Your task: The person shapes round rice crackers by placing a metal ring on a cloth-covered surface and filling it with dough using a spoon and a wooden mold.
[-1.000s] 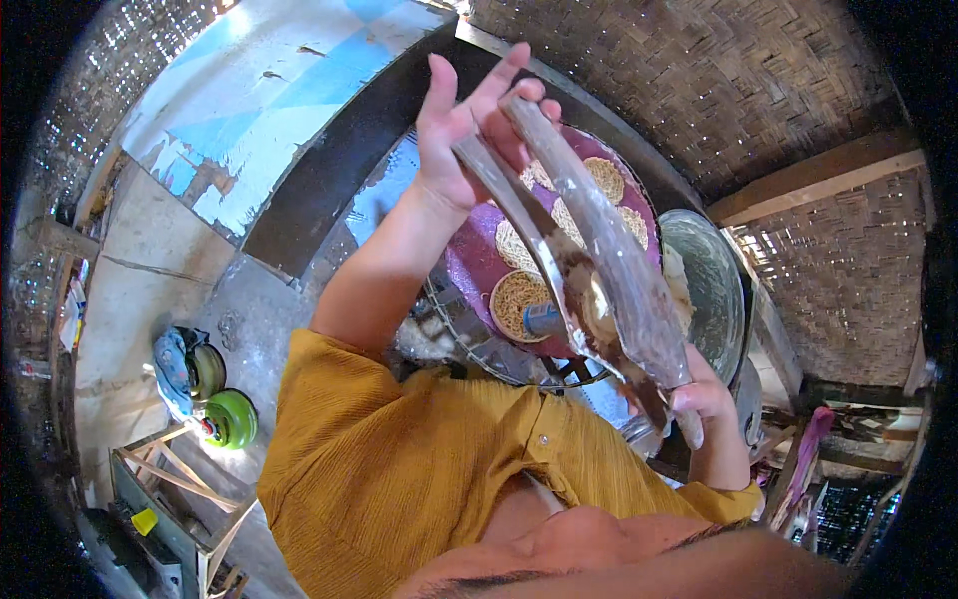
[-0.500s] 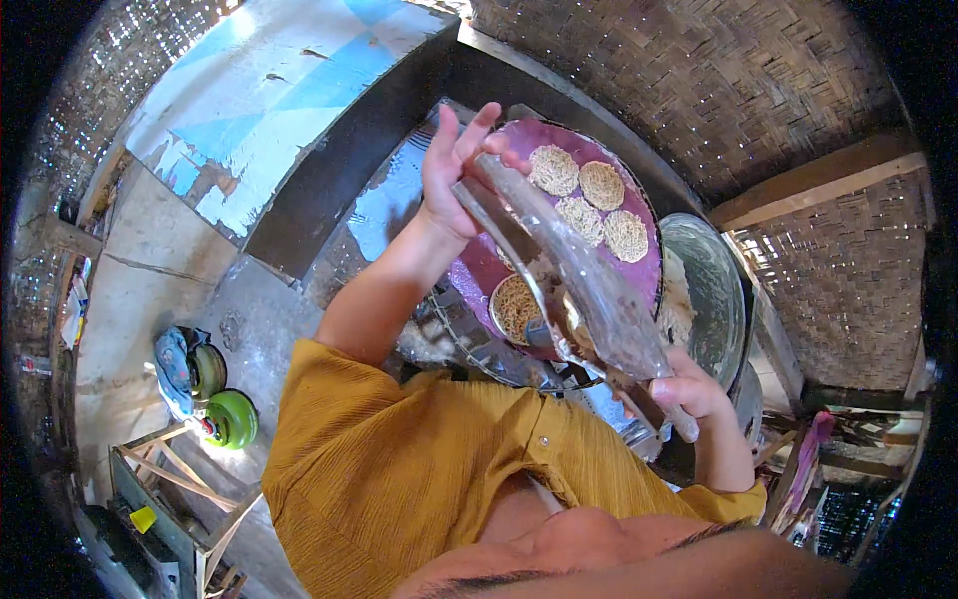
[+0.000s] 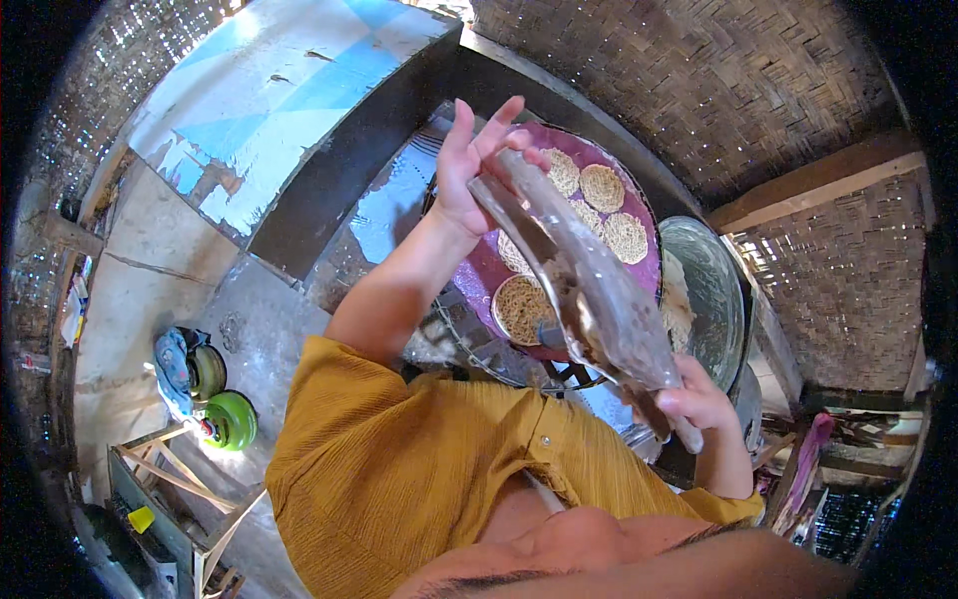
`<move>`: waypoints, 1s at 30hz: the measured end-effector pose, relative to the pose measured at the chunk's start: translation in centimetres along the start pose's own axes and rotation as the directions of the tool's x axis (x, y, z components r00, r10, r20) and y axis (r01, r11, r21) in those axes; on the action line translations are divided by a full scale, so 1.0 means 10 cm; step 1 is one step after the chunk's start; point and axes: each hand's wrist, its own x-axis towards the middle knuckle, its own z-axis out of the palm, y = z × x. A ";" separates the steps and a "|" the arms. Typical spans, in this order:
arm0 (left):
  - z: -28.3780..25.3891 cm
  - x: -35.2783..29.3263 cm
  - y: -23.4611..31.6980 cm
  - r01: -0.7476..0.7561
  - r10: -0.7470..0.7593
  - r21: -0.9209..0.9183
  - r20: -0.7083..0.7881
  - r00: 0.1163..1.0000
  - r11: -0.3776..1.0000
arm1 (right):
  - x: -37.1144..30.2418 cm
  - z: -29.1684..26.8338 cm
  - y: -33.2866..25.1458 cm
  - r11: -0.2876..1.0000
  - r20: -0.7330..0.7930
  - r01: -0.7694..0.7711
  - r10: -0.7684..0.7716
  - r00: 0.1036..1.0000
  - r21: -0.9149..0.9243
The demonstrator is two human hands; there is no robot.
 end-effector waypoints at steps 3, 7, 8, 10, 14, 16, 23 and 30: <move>0.39 0.06 -0.04 0.024 -0.020 0.132 -0.032 0.999 0.991 | -0.12 0.03 -0.04 0.985 -0.100 0.144 -0.135 0.986 0.096; 0.41 -0.15 -0.32 -0.136 -0.291 0.984 0.165 0.942 0.118 | 0.05 0.11 -0.11 0.973 -0.258 0.229 -0.211 0.943 0.040; 0.48 -0.22 -0.39 -0.189 -0.346 0.956 0.103 0.933 -0.224 | 0.17 0.14 -0.09 0.942 -0.227 0.334 -0.332 0.916 -0.029; 0.29 -0.40 -0.61 0.208 0.034 0.978 -0.209 0.977 0.013 | 0.46 0.20 -0.07 0.873 -0.143 0.478 -0.487 0.861 -0.096; 0.23 -0.37 -0.10 0.240 -0.584 0.864 0.075 0.809 0.443 | 0.85 0.24 0.04 0.884 -0.180 0.437 -0.463 0.868 -0.166; 0.38 -0.64 0.27 0.160 -0.309 0.847 0.005 0.951 0.506 | 1.01 0.18 0.25 0.813 -0.375 0.185 -0.440 0.816 -0.552; 0.46 -1.29 0.68 -0.173 0.313 0.954 0.091 0.946 0.246 | 1.21 0.28 0.50 0.737 -0.477 -0.081 -0.345 0.809 -0.671; 0.43 -1.31 0.50 -0.345 0.476 0.936 0.276 0.835 0.062 | 1.25 0.34 0.50 0.721 -0.472 -0.037 -0.414 0.778 -0.692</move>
